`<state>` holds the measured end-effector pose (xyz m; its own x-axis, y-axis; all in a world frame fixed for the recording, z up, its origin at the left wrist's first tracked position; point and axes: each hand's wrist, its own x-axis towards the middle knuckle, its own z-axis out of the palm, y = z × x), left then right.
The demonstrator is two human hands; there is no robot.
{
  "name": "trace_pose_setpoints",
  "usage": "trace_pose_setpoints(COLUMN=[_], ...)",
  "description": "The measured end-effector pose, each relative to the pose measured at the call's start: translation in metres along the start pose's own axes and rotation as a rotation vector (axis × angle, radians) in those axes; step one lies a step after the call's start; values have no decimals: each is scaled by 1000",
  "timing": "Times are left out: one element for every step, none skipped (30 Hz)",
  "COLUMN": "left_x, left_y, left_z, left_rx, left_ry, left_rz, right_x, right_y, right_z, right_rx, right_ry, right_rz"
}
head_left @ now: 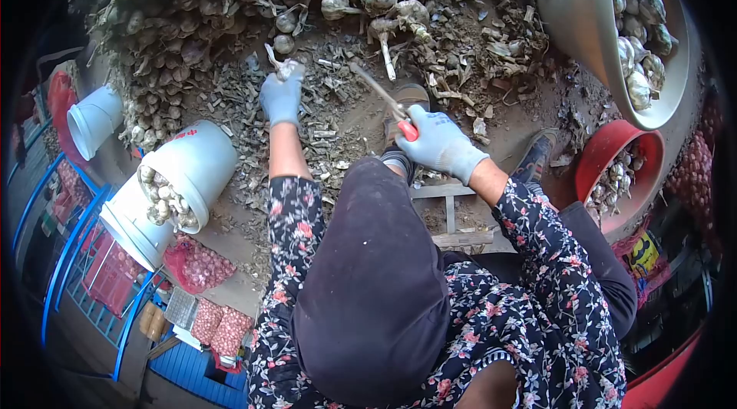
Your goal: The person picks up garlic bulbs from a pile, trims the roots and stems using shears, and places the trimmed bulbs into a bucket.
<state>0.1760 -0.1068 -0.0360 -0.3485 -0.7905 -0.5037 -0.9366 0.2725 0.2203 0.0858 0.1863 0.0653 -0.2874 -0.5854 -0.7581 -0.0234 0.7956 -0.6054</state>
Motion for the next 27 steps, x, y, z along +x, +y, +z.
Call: trace_pose_setpoints(left_x=[-16, -42, -60, -69, -78, -84, -88, -93, -100, -104, -103, -101, -99, -96, -86, -71, -55, -41, -26, -2, -5, -9, -15, -49, -45, -57, -71], left_y=[3, 19, 26, 28, 30, 32, 35, 38, 52, 61, 63, 65, 66, 68, 63, 53, 39, 23, 3, -28, -25, -23, -23, 14, 3, 2, 5], left_z=[-7, -22, -30, -32, -34, -35, -35, -35, -42, -45, -43, -42, -41, -36, -25, -11, 6, 24, 46, 76, 71, 65, 57, 12, 8, 1, -5], left_rx=[1, 20, 40, 127, 188, 221, 253, 251, 290, 329, 327, 328, 331, 378, 289, 106, -76, -11, 52, -129, -130, -229, -325, -433, -311, -142, 30], left_ry=[-1, -3, -6, -17, -33, -1, 30, 28, -13, -52, -49, -52, -53, -89, -123, -241, -361, -295, -229, -281, -278, -327, -375, -503, -494, -337, -179], left_rz=[-2, 86, 173, 249, 301, 368, 438, 442, 436, 429, 431, 439, 445, 357, 275, 176, 81, 114, 146, 84, 87, 30, -27, -211, -155, 41, 226], right_x=[3, 5, 7, 11, 15, 19, 22, 26, 29, 34, 36, 35, 35, 36, 38, 37, 31, 26, 22, 18, 14, 11, 7, 7, 5, 2, -2], right_y=[-4, -8, -10, -9, -9, -12, -16, -19, -20, -21, -22, -21, -16, -6, 2, 10, 13, 15, 17, 18, 19, 20, 22, 27, 27, 26, 25], right_z=[-1, -1, 0, 4, 6, 6, 5, 4, 2, 0, -2, -3, -1, 4, 7, 12, 10, 8, 5, 2, 2, 2, 3, 5, 3, 1, 0], right_rx=[0, -60, -119, -104, -102, -110, -117, -98, -99, -65, -31, 3, 4, 45, 82, 114, 115, 108, 100, 122, 120, 118, 119, 113, 116, 106, 98], right_ry=[-2, 2, 5, 49, 46, 64, 84, 47, 50, 9, -33, -22, -23, 55, 136, 183, 187, 151, 116, 66, 68, 82, 93, 118, 123, 112, 92], right_rz=[1, -2, -6, -58, -59, -130, -199, -182, -179, -193, -209, -232, -235, -221, -213, -181, -190, -115, -40, -9, -13, 2, 16, 4, -3, 19, 43])
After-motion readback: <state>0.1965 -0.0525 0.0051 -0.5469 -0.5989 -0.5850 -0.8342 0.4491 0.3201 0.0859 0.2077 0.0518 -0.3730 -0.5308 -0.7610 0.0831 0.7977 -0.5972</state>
